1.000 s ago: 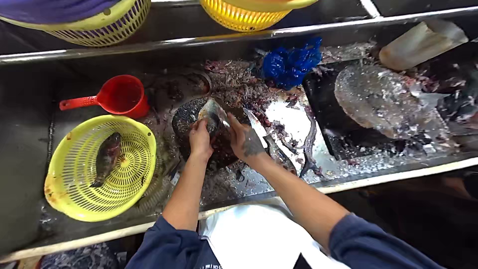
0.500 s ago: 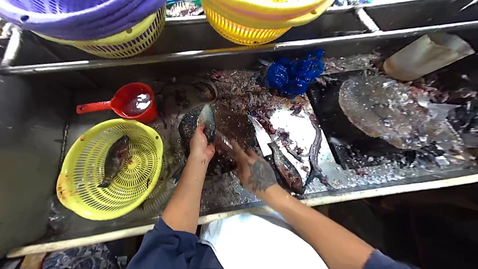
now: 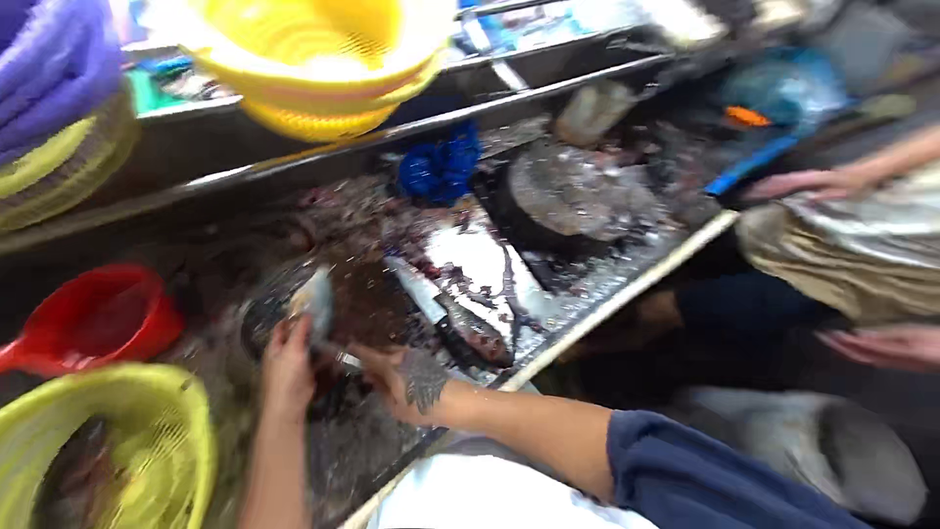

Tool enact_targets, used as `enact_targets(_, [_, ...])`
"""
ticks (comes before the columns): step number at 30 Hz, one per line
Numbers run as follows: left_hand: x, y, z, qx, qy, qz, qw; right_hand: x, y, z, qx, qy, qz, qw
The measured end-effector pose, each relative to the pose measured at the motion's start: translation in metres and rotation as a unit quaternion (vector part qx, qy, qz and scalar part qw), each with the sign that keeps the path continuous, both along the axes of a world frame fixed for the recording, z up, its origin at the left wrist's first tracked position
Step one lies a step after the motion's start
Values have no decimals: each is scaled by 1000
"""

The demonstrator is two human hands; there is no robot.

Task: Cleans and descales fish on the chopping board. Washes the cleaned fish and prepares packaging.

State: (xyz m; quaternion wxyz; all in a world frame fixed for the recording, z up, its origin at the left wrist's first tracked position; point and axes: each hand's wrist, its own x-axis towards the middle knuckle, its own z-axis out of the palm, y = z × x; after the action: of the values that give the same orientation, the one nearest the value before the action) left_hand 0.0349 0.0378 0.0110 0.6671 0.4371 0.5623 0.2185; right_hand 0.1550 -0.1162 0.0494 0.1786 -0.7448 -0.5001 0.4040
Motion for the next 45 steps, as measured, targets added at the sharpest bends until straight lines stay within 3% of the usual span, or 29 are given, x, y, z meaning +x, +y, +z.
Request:
enact_targets(3, [-18,11,3,115,102,-162,975,42,12,0,61,-6,-54,997])
enact_targets(6, [-22,10,10,195,201,-280,918,44,46,-7,-18,-77,-27,997])
enact_targets(9, [-14,14,16,225,260,-304,888,17,58,11,-34,-68,46,996])
enact_targets(13, [-11,12,21,249,293,-305,871,32,60,10,-55,-88,15,995])
enact_targets(16, [-12,11,23,355,340,-326,807,25,42,39,-19,-23,59,998])
enact_targets(19, [-34,15,0,485,322,-321,747,54,35,35,41,-14,37,998])
enact_targets(22, [-38,-1,-11,407,367,-340,765,72,42,6,3,-114,-10,993])
enact_targets(25, [-21,-16,-2,313,401,-304,806,42,50,-13,-74,-133,-38,988])
enact_targets(27, [-17,-20,4,249,366,-267,856,24,44,-12,-118,-128,-21,984])
enact_targets(30, [-23,-20,-2,209,290,-213,909,40,44,-10,-98,-164,-28,981])
enact_targets(35, [-25,-24,-9,203,231,-161,938,39,51,-10,-89,-173,-2,981])
enact_targets(39, [-22,-26,-16,189,200,-118,954,43,55,-22,-73,-190,-36,978])
enact_targets(43, [-27,-15,-21,194,191,-134,953,36,46,-1,-64,-140,81,985])
enact_targets(45, [-29,-10,-22,193,183,-160,951,43,54,-3,-58,-155,76,983])
